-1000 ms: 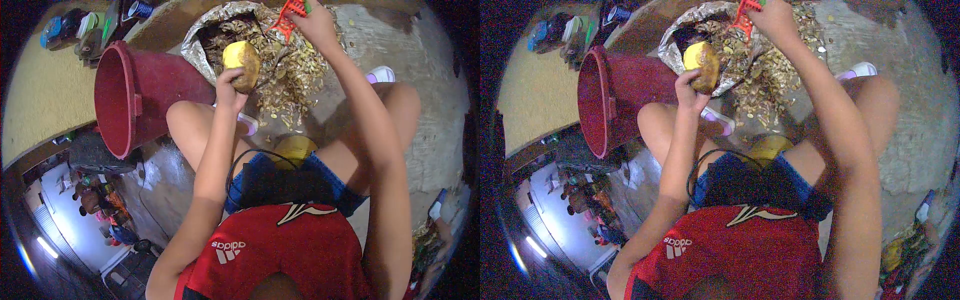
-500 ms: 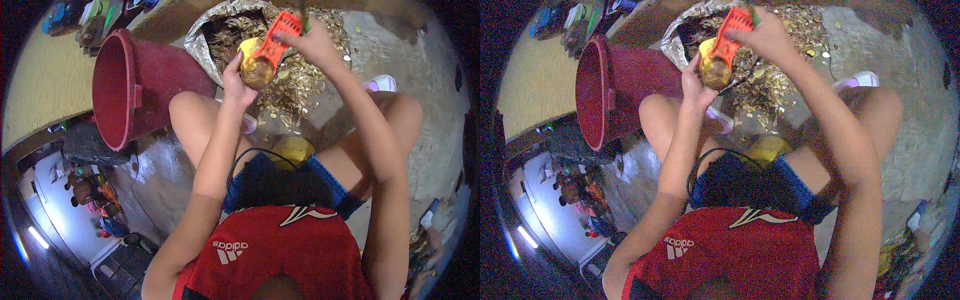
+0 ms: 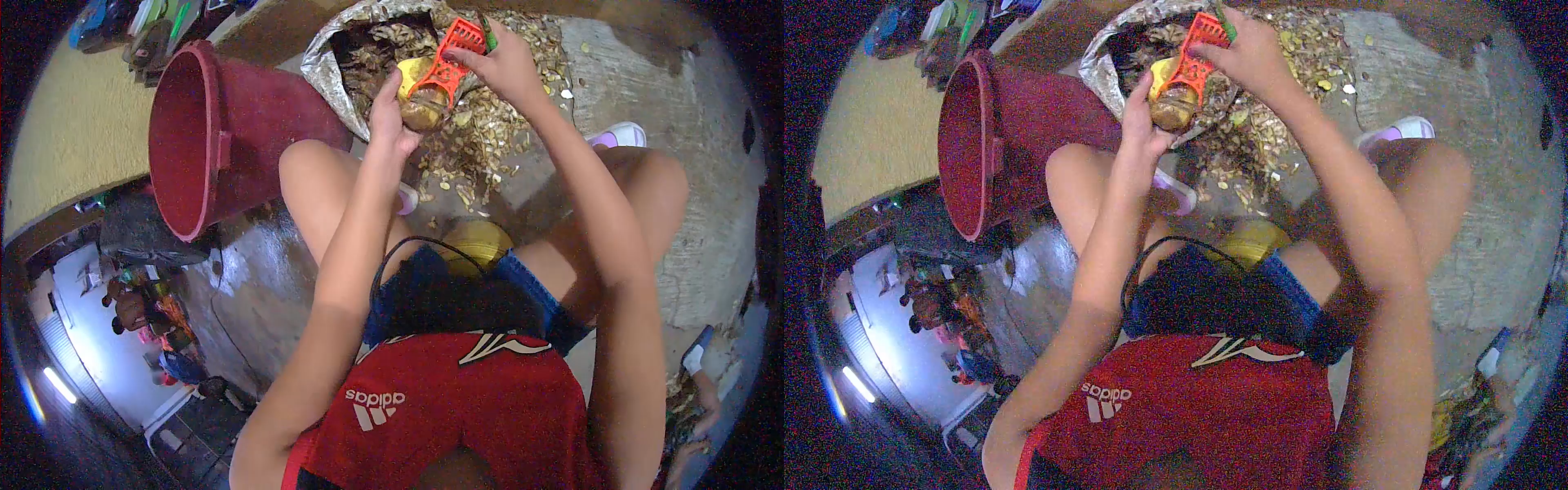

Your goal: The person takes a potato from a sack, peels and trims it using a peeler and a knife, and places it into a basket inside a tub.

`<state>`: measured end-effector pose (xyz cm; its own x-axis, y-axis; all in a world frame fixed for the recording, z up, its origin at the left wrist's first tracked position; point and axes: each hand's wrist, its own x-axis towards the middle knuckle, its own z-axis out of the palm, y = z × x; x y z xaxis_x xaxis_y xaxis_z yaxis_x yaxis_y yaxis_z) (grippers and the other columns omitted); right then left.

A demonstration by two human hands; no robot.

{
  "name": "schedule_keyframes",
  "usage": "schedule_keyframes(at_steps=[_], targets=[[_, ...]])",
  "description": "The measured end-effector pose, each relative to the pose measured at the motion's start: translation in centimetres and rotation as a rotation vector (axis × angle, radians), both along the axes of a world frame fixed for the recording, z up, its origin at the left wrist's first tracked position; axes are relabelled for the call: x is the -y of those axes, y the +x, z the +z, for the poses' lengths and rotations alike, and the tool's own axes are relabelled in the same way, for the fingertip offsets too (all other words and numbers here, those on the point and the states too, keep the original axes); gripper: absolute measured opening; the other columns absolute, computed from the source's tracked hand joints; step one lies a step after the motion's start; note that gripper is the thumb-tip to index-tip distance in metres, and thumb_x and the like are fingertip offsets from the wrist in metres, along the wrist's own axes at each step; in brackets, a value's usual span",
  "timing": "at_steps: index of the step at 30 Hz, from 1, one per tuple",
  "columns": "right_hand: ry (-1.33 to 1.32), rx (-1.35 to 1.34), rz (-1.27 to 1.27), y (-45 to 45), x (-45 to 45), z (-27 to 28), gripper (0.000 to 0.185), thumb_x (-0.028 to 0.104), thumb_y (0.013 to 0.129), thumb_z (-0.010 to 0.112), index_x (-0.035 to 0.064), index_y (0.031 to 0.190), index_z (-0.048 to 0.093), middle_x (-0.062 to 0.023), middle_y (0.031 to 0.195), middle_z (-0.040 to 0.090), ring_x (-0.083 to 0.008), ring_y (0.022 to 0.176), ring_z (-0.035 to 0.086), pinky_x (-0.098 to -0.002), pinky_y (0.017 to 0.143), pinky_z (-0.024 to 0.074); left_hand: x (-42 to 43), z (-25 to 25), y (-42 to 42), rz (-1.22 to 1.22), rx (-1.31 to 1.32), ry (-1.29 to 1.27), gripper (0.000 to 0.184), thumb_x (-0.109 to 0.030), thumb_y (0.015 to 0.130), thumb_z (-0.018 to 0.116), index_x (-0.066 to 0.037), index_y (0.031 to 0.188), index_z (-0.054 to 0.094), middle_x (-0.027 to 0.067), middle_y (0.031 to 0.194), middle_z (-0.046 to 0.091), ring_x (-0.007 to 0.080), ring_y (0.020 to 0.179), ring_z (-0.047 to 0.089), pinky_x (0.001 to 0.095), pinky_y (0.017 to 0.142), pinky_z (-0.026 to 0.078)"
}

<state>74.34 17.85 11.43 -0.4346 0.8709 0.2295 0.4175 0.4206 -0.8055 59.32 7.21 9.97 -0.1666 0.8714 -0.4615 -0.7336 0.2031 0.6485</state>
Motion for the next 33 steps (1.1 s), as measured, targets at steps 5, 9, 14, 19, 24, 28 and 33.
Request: schedule_keyframes(at_steps=[5, 9, 14, 19, 24, 28, 33], targets=[[-0.035, 0.016, -0.021, -0.5, -0.5, -1.2, 0.051, 0.045, 0.067, 0.07, 0.0011, 0.091, 0.059, -0.0188, 0.071, 0.061, -0.0319, 0.07, 0.061, -0.0381, 0.064, 0.0469, -0.2, -0.8, -0.7, -0.01, 0.017, -0.012, 0.042, -0.034, 0.09, 0.038, -0.004, 0.118, 0.046, 0.0146, 0.114, 0.054, 0.0274, 0.101, 0.056, 0.0415, 0.086, 0.046], [0.353, 0.067, -0.225, 1.0, -5.0, -3.2, 0.046, 0.043, 0.068, 0.07, 0.0044, 0.09, 0.06, -0.0155, 0.071, 0.062, -0.0285, 0.067, 0.061, -0.0375, 0.062, 0.0464, 0.7, -0.2, -0.5, 0.01, -0.026, -0.112, 0.041, -0.035, 0.09, 0.039, -0.004, 0.115, 0.049, 0.0138, 0.109, 0.057, 0.0268, 0.097, 0.058, 0.0405, 0.083, 0.048], [0.141, 0.113, -0.381, 1.5, -4.1, -0.7, 0.033, 0.018, 0.067, 0.069, 0.0012, 0.091, 0.054, -0.0186, 0.077, 0.061, -0.0339, 0.074, 0.06, -0.0379, 0.064, 0.0469, 1.1, -1.5, -1.9, 0.059, -0.031, -0.145, 0.039, -0.036, 0.09, 0.039, -0.005, 0.111, 0.051, 0.0126, 0.105, 0.059, 0.0257, 0.092, 0.059, 0.0399, 0.08, 0.049], [-0.091, 0.089, -0.154, 0.6, -2.7, -1.5, 0.042, 0.043, 0.067, 0.071, 0.0067, 0.085, 0.062, -0.0102, 0.071, 0.063, -0.0235, 0.065, 0.061, -0.0362, 0.061, 0.0465, 0.9, -2.1, -2.1, 0.078, -0.014, -0.129, 0.04, -0.038, 0.091, 0.037, -0.006, 0.113, 0.05, 0.0113, 0.106, 0.058, 0.0252, 0.092, 0.059, 0.0394, 0.08, 0.049], [-0.208, -0.052, 0.043, -1.5, -0.6, -2.7, 0.057, 0.047, 0.06, 0.073, 0.0023, 0.093, 0.059, -0.0198, 0.082, 0.062, -0.0344, 0.079, 0.061, -0.0407, 0.072, 0.0476, 0.6, -2.3, -1.5, 0.055, -0.007, -0.129, 0.044, -0.042, 0.092, 0.032, -0.008, 0.114, 0.049, 0.0104, 0.107, 0.058, 0.0243, 0.094, 0.059, 0.0384, 0.081, 0.048], [-0.083, 0.101, 0.003, -2.0, 1.0, -2.9, 0.061, 0.047, 0.061, 0.072, 0.0003, 0.097, 0.058, -0.0213, 0.082, 0.062, -0.0343, 0.08, 0.061, -0.0413, 0.074, 0.0474, 0.5, -1.9, -1.0, 0.038, -0.016, -0.138, 0.045, -0.042, 0.092, 0.032, -0.007, 0.115, 0.048, 0.0105, 0.108, 0.058, 0.0239, 0.094, 0.059, 0.0382, 0.08, 0.049], [0.115, -0.009, -0.14, -0.7, -1.6, -2.7, 0.044, 0.039, 0.067, 0.072, 0.003, 0.087, 0.058, -0.0146, 0.076, 0.063, -0.0277, 0.072, 0.062, -0.0359, 0.064, 0.0473, 0.6, -2.1, -0.9, 0.012, -0.083, -0.103, 0.041, -0.038, 0.092, 0.035, -0.006, 0.113, 0.05, 0.0112, 0.105, 0.059, 0.0242, 0.091, 0.06, 0.0388, 0.077, 0.05]])
